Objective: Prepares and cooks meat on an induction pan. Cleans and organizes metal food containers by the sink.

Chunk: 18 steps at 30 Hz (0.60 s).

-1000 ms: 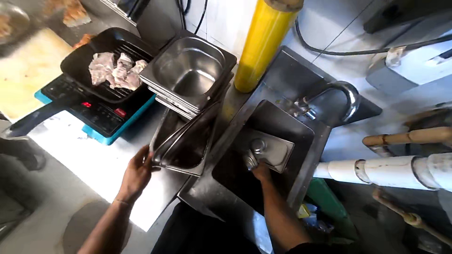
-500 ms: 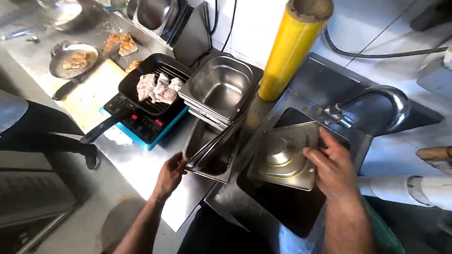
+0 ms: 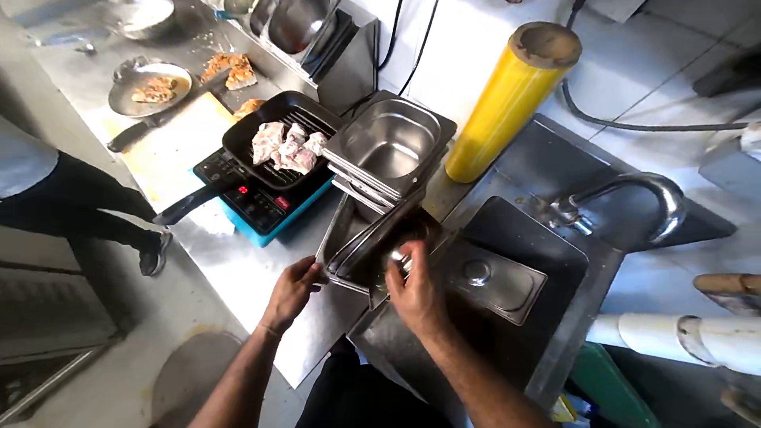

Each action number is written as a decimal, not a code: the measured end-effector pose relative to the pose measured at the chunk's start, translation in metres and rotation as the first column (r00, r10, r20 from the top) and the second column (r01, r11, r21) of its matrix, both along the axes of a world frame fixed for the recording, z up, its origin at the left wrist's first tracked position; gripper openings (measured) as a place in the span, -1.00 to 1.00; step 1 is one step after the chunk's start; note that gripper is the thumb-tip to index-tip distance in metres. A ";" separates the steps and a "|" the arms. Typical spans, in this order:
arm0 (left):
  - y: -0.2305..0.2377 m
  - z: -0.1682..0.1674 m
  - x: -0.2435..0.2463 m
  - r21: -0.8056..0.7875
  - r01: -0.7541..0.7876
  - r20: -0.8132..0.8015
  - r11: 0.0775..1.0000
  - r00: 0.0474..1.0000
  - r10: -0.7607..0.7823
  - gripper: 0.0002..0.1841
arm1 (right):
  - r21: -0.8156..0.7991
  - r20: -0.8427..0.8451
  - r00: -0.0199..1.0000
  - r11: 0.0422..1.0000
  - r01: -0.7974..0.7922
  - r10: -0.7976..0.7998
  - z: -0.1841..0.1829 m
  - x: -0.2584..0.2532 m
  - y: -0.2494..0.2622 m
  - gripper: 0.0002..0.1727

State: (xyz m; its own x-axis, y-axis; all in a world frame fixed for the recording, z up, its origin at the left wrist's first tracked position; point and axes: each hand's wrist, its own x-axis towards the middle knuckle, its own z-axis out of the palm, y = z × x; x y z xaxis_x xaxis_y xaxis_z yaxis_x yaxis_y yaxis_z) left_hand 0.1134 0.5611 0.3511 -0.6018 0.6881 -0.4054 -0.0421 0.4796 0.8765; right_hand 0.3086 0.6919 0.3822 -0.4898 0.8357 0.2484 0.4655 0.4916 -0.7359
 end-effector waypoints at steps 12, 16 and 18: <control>0.013 -0.004 0.014 0.155 -0.141 0.141 0.978 0.983 0.119 -0.76 | -0.350 -0.269 0.961 0.936 -0.033 -0.067 -0.062 0.110 0.024 -0.77; 0.013 -0.009 0.018 0.163 -0.172 0.146 0.971 0.978 0.149 -0.74 | -0.894 0.188 0.620 0.129 0.429 -0.762 -0.149 0.170 0.069 -0.51; 0.013 -0.011 0.021 0.158 -0.185 0.129 0.970 0.978 0.165 -0.74 | -0.933 0.230 0.430 -0.071 0.354 -0.873 -0.186 0.189 0.075 -0.31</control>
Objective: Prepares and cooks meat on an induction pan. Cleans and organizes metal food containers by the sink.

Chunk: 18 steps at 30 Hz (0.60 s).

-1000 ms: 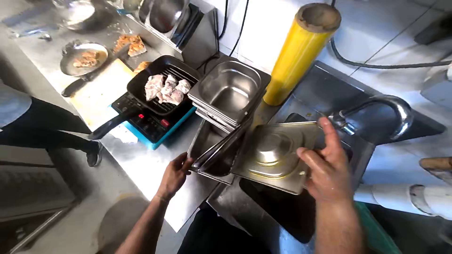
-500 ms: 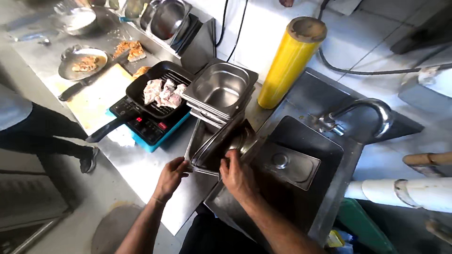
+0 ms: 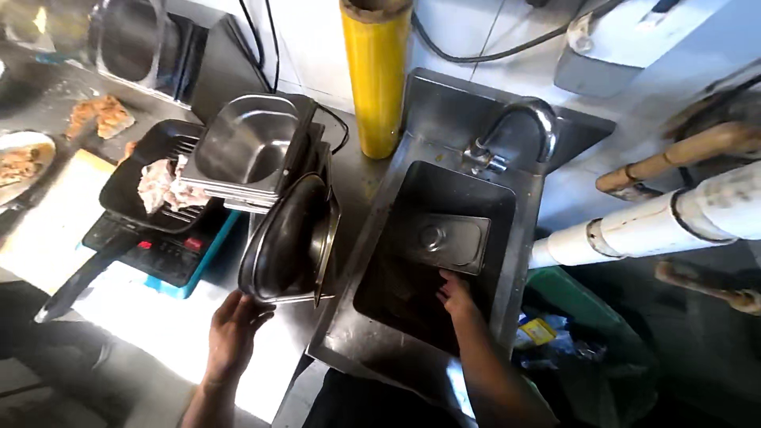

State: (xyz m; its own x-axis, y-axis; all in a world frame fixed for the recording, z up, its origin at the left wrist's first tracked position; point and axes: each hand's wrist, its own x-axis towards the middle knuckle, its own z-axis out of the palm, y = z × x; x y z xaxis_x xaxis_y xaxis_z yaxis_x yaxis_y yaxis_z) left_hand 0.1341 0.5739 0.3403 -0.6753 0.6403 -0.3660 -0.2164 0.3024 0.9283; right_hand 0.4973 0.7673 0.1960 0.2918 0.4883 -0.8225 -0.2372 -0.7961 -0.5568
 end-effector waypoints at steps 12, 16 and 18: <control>-0.004 -0.002 -0.006 0.010 0.029 -0.026 1.000 0.999 -0.029 -0.72 | 0.315 0.704 0.675 0.755 -0.574 0.220 0.127 -0.012 0.087 -0.61; -0.006 -0.005 -0.006 0.038 0.035 -0.012 0.999 0.999 -0.034 -0.69 | 0.335 0.786 0.551 0.557 -0.760 0.279 0.183 0.018 0.057 -0.58; -0.007 -0.003 -0.010 0.023 0.048 -0.017 0.999 0.999 -0.048 -0.69 | 0.370 0.846 0.471 0.359 -0.857 0.252 0.203 0.029 0.039 -0.54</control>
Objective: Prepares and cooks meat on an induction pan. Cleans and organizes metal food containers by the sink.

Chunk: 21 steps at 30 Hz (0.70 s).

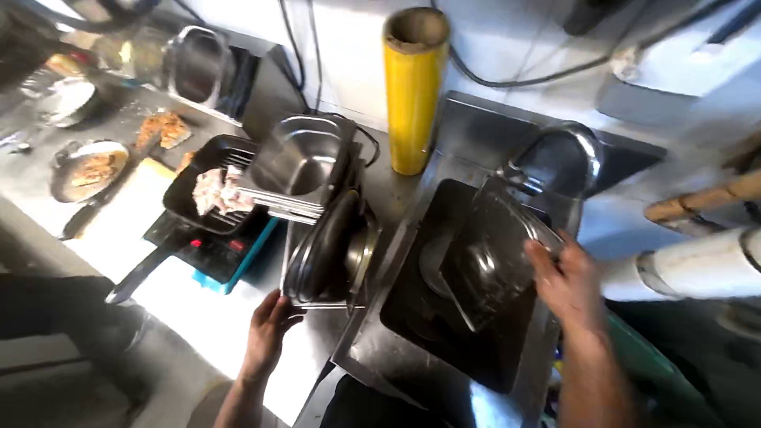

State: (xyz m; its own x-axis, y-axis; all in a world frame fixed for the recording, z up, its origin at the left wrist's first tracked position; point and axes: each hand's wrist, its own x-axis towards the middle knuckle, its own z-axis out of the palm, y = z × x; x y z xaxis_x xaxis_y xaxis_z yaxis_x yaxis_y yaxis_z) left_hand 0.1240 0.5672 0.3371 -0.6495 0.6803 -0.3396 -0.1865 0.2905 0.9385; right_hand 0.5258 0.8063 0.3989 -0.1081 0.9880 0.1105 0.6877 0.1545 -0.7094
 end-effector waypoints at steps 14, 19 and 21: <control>0.009 0.029 -0.004 -0.085 0.025 -0.470 0.996 0.880 -0.062 -0.54 | 0.580 -0.367 0.642 0.705 -0.408 0.673 0.085 -0.012 -0.009 -0.83; 0.024 0.012 -0.008 -0.170 0.085 -0.152 0.982 0.982 -0.111 -0.55 | 0.577 -0.471 0.685 0.782 -0.238 0.556 0.073 -0.024 -0.013 -0.85; 0.036 0.012 -0.018 -0.199 0.083 -0.254 0.976 0.958 -0.133 -0.64 | 0.545 -0.525 0.679 0.815 -0.194 0.513 0.063 -0.020 -0.011 -0.85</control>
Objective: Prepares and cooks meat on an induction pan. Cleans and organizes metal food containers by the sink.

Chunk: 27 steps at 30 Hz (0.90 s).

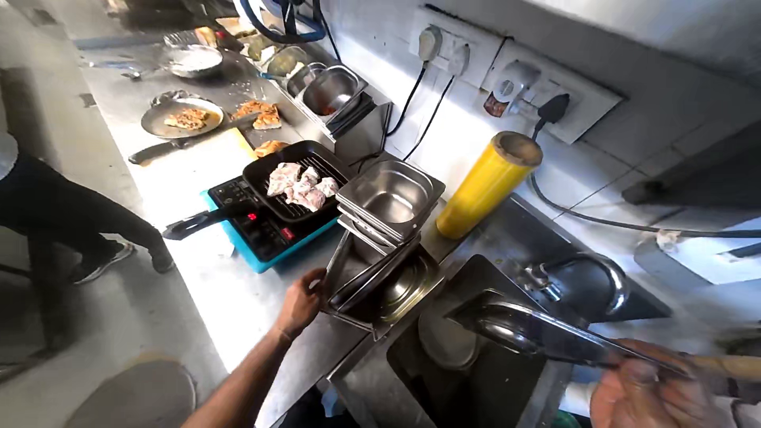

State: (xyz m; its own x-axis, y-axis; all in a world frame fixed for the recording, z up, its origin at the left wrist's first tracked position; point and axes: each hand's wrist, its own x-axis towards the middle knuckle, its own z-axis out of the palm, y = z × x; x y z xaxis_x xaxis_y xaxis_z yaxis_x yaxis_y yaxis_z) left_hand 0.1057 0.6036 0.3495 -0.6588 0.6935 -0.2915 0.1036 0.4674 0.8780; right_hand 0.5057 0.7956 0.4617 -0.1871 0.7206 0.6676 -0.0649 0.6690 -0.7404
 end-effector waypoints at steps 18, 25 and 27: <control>0.112 -0.003 -0.058 -0.109 0.547 -0.223 0.830 0.800 -0.557 -0.49 | -0.298 -0.086 0.974 0.938 0.176 -0.210 -0.041 0.045 -0.011 -0.65; 0.123 -0.018 -0.030 0.064 0.264 -0.188 0.962 0.950 -0.248 -0.53 | -0.470 0.067 0.880 0.763 0.443 -0.469 -0.102 0.008 0.032 -0.85; 0.121 -0.025 -0.024 0.134 0.145 -0.195 0.980 0.974 -0.117 -0.48 | -0.540 0.140 0.883 0.714 0.447 -0.447 -0.138 -0.001 0.048 -0.79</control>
